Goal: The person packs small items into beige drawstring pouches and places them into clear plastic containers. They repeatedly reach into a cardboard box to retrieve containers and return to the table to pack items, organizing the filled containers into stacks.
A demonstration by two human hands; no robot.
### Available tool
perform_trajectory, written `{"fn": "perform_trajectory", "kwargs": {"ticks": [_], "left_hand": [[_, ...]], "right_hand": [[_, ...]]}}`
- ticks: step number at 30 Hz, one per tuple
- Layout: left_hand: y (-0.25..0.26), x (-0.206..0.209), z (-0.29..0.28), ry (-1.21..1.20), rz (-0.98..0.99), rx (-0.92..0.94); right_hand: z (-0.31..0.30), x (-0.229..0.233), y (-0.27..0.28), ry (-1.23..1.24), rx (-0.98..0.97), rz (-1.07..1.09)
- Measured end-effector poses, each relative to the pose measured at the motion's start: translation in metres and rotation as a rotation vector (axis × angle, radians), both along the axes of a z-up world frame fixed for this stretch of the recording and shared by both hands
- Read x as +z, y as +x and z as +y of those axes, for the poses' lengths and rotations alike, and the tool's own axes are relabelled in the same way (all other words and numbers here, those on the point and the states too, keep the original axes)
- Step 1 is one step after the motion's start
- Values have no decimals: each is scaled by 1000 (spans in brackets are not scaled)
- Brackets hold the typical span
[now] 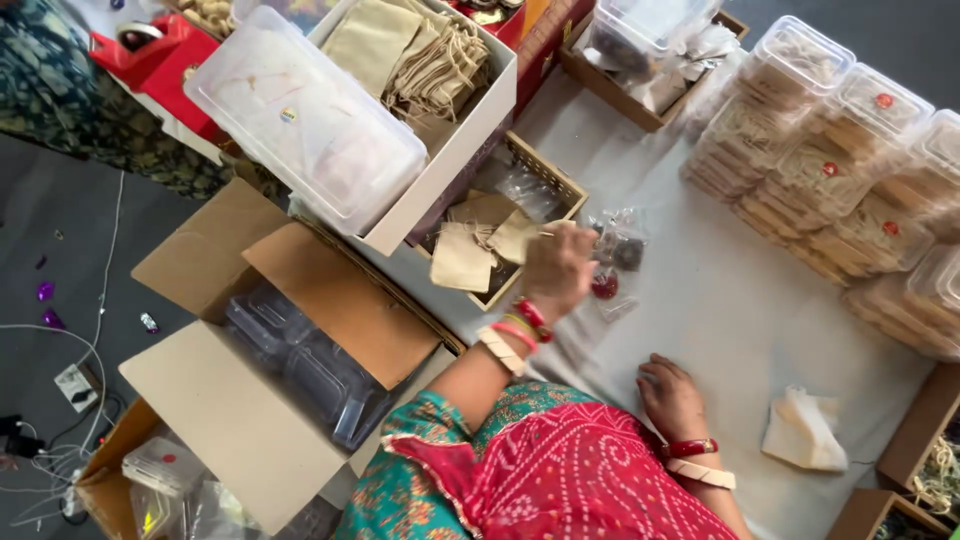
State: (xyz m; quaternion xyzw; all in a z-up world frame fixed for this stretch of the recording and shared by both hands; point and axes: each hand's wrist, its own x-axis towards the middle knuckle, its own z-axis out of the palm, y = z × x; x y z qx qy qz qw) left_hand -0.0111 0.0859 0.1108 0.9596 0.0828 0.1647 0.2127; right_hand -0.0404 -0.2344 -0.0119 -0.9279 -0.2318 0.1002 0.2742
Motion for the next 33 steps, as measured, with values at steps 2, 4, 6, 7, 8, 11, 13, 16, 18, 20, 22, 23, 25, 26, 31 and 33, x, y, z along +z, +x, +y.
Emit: {"fn": "perform_trajectory", "kwargs": {"ticks": [2,4,6,7,8,11,13,16,18,20,22,23,25,26,31,33], "left_hand": [[-10,6,21,95,19,67],[-15,-23,43,211,188,188],[-21,-31,45,152,123,180],[-24,-36,47,89,70,178],[-22,-21,40,88,66,171],[-18,9,11,-334,-89,182],[-9,17,-16,-1434,-233,-45],[3,-19,-69,-1906,-125,-85],[1,-57,-93,-1860,-61,-44],[-6,-79,-113,-1820,18,-15],[-18,-85,-126,-708,-194,277],[-24,-81,-128,-723,-178,246],[-38,-75,-130,-582,-127,112],[-37,-89,-140,-592,-113,79],[-25,-138,-169,-765,142,-375],[-18,-152,-170,-741,154,-361]], "right_hand": [[1,8,1,-18,12,4],[10,27,6,-90,-17,57],[15,41,10,-76,-105,221],[19,48,13,-64,-181,395],[21,49,15,-64,-189,392],[24,57,16,180,-269,474],[32,67,19,770,-176,691],[58,129,11,1332,-192,1015],[44,91,12,1361,-276,894],[18,28,19,1383,-378,760],[-22,-62,29,1097,-690,823],[-20,-52,25,1102,-724,802],[-14,-34,14,924,-900,915],[-18,-34,8,934,-935,900],[-17,-61,-4,1009,-792,818],[-17,-88,-9,1019,-745,727]]}}
